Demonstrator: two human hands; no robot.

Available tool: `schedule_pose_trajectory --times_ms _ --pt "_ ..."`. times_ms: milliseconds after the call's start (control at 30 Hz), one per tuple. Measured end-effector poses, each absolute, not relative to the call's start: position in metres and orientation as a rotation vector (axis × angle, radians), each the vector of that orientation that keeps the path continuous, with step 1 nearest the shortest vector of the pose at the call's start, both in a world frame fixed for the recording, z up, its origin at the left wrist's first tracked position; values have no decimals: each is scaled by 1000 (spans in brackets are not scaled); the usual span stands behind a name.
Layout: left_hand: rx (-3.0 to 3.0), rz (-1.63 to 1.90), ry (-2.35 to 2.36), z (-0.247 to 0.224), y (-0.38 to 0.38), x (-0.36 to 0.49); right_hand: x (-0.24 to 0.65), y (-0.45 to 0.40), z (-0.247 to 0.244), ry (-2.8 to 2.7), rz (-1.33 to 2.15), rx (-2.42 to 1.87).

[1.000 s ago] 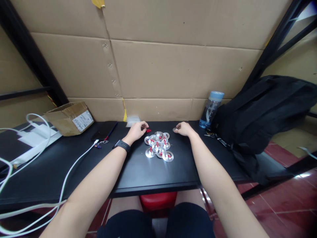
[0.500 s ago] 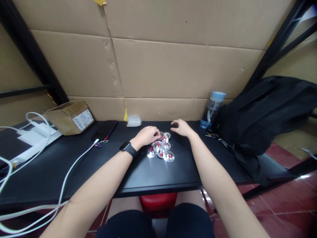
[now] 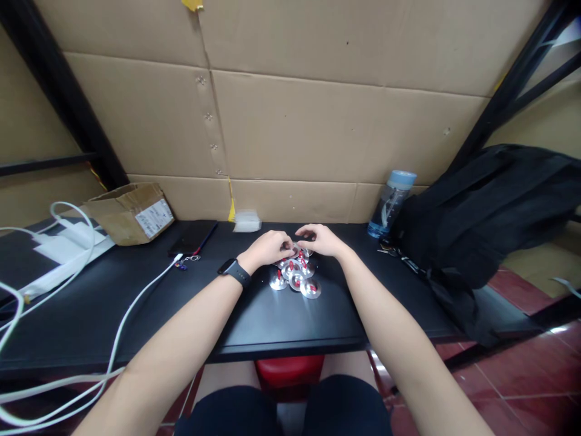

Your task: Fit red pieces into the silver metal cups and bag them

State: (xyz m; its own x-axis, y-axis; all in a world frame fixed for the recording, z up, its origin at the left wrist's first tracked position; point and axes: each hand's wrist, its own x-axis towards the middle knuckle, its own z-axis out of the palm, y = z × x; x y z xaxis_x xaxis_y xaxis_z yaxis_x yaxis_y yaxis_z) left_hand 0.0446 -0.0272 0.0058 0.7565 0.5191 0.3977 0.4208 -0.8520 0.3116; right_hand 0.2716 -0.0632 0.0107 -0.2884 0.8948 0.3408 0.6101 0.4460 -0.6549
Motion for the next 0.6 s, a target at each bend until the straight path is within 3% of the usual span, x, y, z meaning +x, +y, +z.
schedule_pose_trajectory --times_ms 600 --pt "2948 641 832 9 -30 46 269 -68 18 -2019 483 -1237"
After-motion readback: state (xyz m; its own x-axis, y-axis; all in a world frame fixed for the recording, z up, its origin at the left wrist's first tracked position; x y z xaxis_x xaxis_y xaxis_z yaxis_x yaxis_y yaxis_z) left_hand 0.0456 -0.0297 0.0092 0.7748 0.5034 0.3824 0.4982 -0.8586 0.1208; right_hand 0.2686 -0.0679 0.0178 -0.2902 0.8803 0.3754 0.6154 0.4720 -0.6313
